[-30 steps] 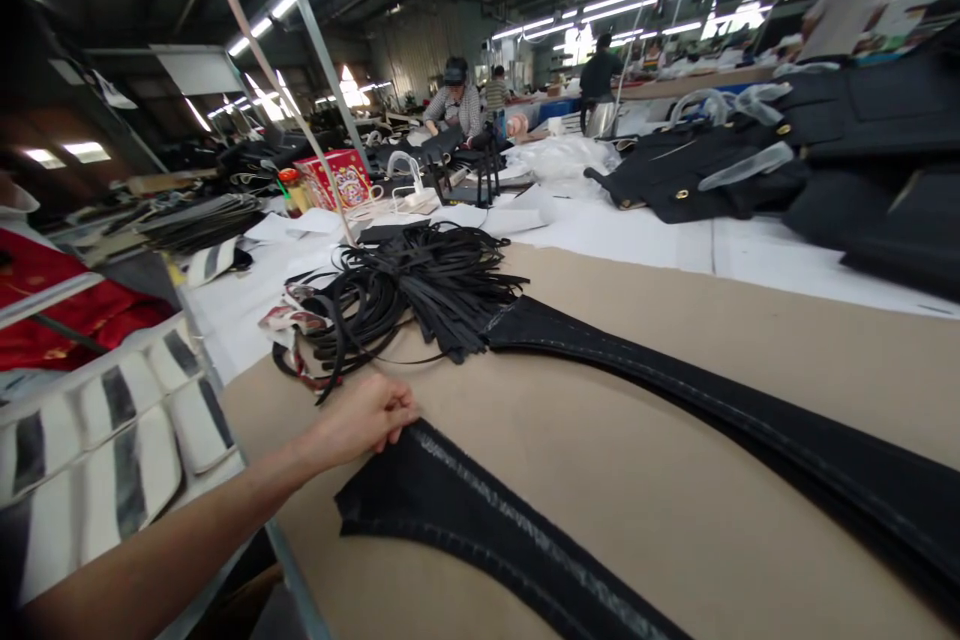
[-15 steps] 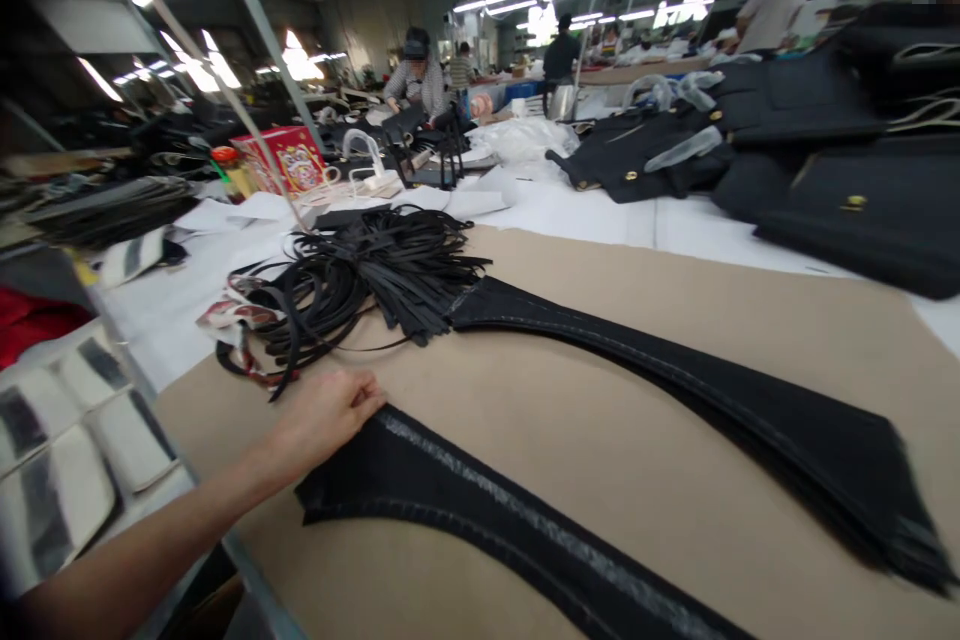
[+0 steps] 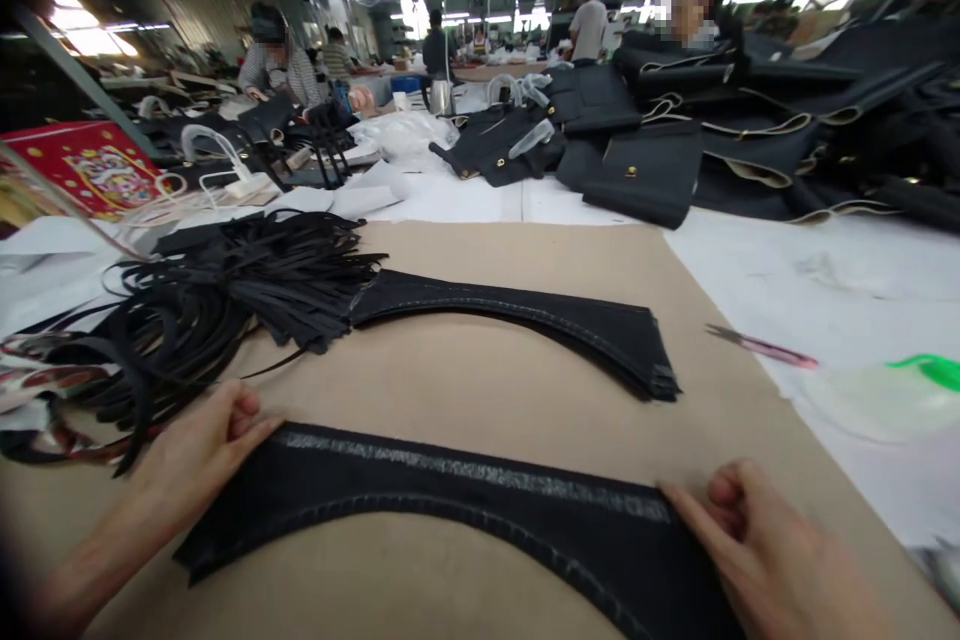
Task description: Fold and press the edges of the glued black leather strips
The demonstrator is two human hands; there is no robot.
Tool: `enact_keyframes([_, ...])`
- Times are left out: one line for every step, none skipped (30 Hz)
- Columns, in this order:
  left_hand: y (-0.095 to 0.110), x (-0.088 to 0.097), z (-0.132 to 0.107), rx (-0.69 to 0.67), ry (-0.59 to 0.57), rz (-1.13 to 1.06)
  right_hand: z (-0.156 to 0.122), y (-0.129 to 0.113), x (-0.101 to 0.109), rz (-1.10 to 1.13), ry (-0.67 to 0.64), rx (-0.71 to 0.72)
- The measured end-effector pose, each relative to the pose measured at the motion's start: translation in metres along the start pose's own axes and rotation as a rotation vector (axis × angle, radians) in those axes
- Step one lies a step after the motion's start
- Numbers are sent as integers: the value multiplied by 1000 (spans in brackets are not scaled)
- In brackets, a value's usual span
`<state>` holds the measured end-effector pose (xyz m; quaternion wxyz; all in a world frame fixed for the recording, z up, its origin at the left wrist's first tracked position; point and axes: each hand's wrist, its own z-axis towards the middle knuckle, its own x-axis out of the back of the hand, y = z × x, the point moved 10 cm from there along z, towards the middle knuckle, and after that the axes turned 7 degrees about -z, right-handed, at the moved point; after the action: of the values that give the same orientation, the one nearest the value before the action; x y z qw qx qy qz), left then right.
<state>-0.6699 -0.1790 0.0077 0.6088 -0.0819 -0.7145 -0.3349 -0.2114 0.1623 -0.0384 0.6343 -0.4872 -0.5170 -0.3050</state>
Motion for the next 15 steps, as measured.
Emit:
enact_keyframes([1, 0, 1, -37, 17, -38, -2, -4, -2, 5, -65, -30])
enact_keyframes([4, 1, 1, -76, 42, -82, -5, -7, -4, 10, -118, -58])
enact_keyframes([7, 4, 1, -111, 77, -125, -7, -11, -4, 11, -148, -80])
enact_keyframes([11, 8, 1, -143, 124, -160, -9, -15, -2, 7, -150, -89])
enact_keyframes([17, 12, -1, -180, 170, -181, -10, -18, 0, 2, -148, -88])
enact_keyframes([27, 16, -4, -227, 213, -188, -11, -21, 1, -5, -146, -83])
enact_keyframes([41, 18, -9, -296, 240, -186, -12, -24, 2, -13, -143, -76])
enact_keyframes([59, 17, -16, -389, 244, -179, -13, -25, 2, -20, -143, -70])
enact_keyframes([81, 12, -25, -504, 220, -169, -13, -26, 2, -25, -145, -66])
enact_keyframes([104, 4, -37, -630, 173, -158, -14, -27, 2, -30, -147, -66])
enact_keyframes([126, -7, -49, -748, 108, -145, -14, -27, 2, -34, -152, -68])
enact_keyframes([145, -18, -61, -851, 46, -125, -15, -28, 1, -37, -158, -69])
enact_keyframes([159, -28, -71, -925, -3, -98, -15, -28, 1, -40, -162, -69])
enact_keyframes([168, -37, -78, -974, -36, -67, -16, -29, 1, -40, -164, -65])
enact_keyframes([174, -43, -83, -1003, -54, -36, -16, -29, 1, -37, -165, -58])
